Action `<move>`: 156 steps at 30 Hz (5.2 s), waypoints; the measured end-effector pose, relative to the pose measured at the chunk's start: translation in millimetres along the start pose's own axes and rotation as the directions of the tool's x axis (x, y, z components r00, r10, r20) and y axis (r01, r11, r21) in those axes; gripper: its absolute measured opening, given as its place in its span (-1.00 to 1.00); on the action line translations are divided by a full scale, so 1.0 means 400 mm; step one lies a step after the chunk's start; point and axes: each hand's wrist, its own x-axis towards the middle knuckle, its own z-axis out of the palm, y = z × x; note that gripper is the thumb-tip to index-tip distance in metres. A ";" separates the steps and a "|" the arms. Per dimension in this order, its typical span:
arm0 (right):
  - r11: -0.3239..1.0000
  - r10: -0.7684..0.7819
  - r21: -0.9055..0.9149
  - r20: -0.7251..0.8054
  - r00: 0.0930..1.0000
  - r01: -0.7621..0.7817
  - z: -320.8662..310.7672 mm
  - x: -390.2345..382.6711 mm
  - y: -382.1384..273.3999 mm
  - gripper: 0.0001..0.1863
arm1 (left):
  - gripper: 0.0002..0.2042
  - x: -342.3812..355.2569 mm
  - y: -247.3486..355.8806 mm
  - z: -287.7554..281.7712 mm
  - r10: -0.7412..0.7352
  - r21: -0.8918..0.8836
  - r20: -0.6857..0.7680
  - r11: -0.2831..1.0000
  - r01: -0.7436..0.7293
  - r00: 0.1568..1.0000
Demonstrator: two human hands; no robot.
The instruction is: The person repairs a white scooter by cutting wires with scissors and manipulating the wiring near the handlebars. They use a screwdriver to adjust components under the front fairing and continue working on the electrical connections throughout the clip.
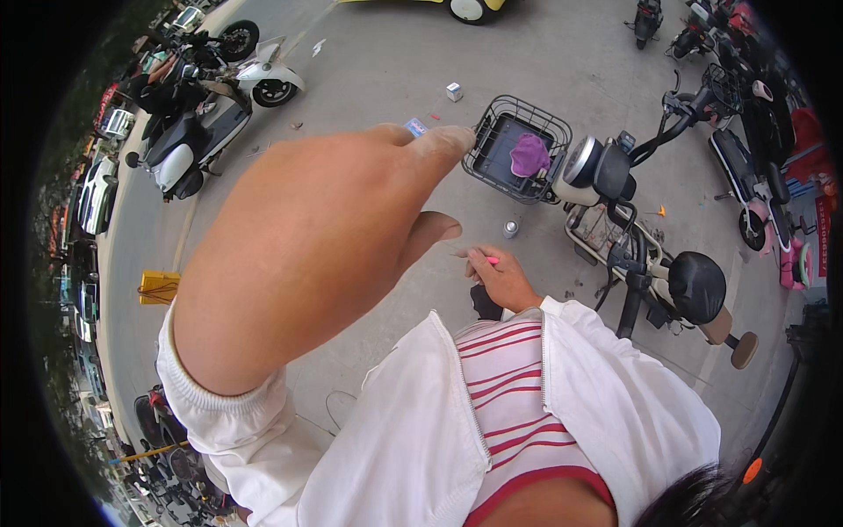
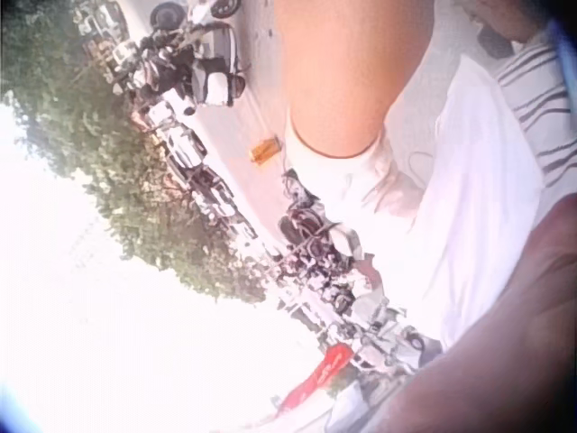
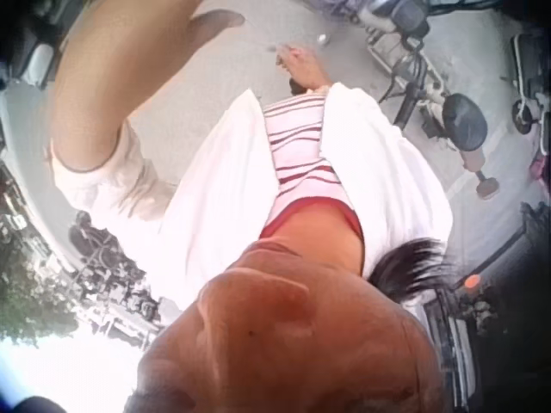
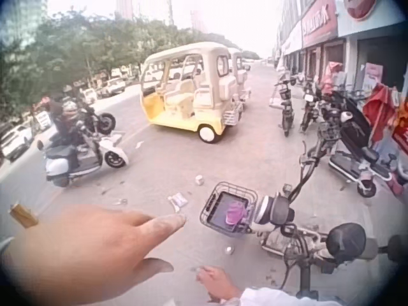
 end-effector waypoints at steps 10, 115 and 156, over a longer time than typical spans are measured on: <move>0.983 -0.128 0.154 0.193 0.973 0.098 0.210 0.620 -0.215 -0.65 | -0.45 -0.167 -0.449 0.126 -0.463 -0.448 0.230 0.731 0.515 0.856; 0.697 0.220 -0.457 0.870 0.441 0.553 2.933 5.166 -0.612 -0.74 | -0.72 0.507 -5.298 1.189 -0.776 -0.793 0.521 -0.286 -0.538 -0.355; 0.664 0.687 -0.735 0.671 0.278 0.136 2.998 5.212 -0.609 -0.79 | -0.63 0.469 -5.347 1.181 -0.901 -0.814 -0.105 -0.165 0.557 -0.421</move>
